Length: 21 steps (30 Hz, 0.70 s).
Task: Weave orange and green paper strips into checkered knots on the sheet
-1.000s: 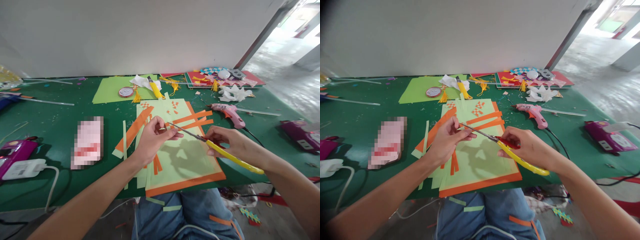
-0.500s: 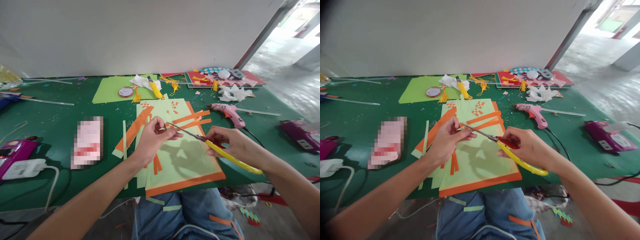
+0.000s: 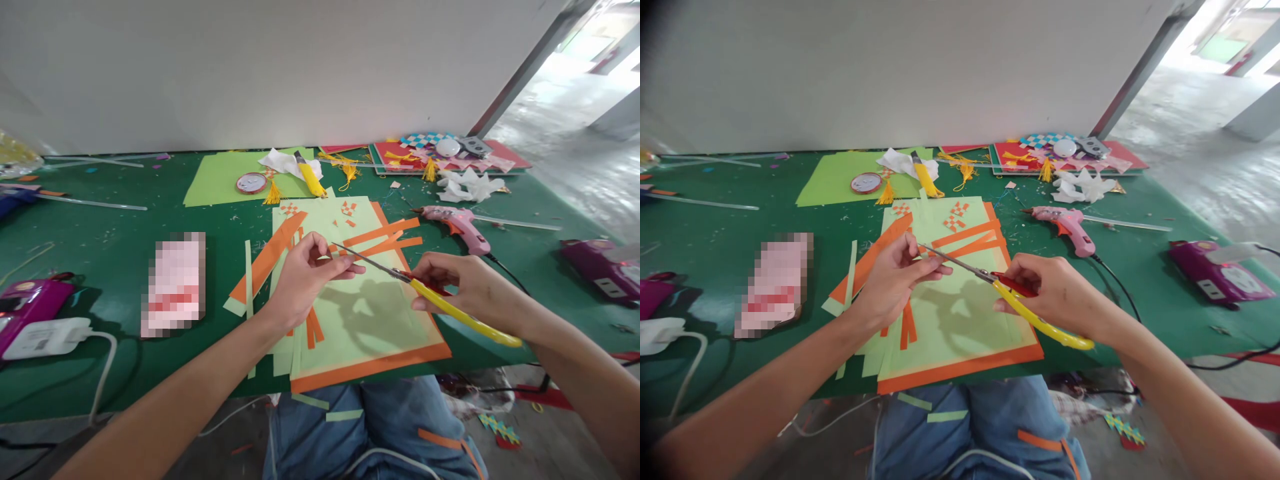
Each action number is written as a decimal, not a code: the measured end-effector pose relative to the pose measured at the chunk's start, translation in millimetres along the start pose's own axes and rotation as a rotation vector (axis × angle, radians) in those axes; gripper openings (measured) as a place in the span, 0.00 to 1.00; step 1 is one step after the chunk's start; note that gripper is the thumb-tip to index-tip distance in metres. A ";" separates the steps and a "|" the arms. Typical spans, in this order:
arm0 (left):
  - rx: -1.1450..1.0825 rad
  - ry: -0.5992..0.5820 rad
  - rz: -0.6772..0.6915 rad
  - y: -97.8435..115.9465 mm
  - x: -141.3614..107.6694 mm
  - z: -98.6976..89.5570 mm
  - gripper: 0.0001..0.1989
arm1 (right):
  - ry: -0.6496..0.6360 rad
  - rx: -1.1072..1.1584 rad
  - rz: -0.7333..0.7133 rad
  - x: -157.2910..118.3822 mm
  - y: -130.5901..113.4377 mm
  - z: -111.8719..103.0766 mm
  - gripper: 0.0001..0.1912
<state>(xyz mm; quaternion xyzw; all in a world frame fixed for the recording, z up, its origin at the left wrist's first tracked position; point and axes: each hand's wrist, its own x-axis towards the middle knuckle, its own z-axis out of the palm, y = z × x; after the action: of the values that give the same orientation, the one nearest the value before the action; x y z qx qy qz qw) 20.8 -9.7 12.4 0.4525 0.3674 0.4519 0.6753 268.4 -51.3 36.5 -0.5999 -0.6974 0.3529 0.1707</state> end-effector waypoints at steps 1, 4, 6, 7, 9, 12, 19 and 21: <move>0.003 0.001 -0.001 0.0 0.1 0.1 0.20 | 0.002 0.003 0.000 -0.1 -0.5 0.1 0.23; 0.012 0.002 0.003 -0.3 0.3 0.0 0.20 | 0.005 0.019 0.009 -0.6 -2.2 0.5 0.24; 0.010 -0.002 0.007 -0.6 0.5 -0.1 0.20 | 0.004 0.031 0.014 -0.8 -3.1 0.8 0.24; 0.007 -0.004 0.007 -0.6 0.7 -0.2 0.20 | 0.003 0.036 0.016 -0.9 -3.3 1.0 0.24; 0.001 -0.006 0.002 -0.7 1.0 -0.2 0.20 | 0.007 0.043 0.019 -1.0 -3.3 1.3 0.24; -0.005 -0.001 0.001 -0.9 1.6 -0.2 0.20 | 0.006 0.053 0.020 -1.0 -2.4 1.7 0.25; -0.006 -0.019 0.003 -1.0 1.9 -0.2 0.19 | -0.014 0.025 -0.013 0.3 5.1 1.4 0.23; 0.004 -0.016 0.012 -0.9 1.5 -0.2 0.19 | 0.012 0.008 -0.045 1.0 10.7 1.7 0.23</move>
<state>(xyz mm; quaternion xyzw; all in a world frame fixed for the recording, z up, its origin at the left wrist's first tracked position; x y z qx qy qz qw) 21.3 -8.3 11.3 0.4596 0.3602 0.4513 0.6747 274.7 -50.5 27.7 -0.5856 -0.7082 0.3481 0.1853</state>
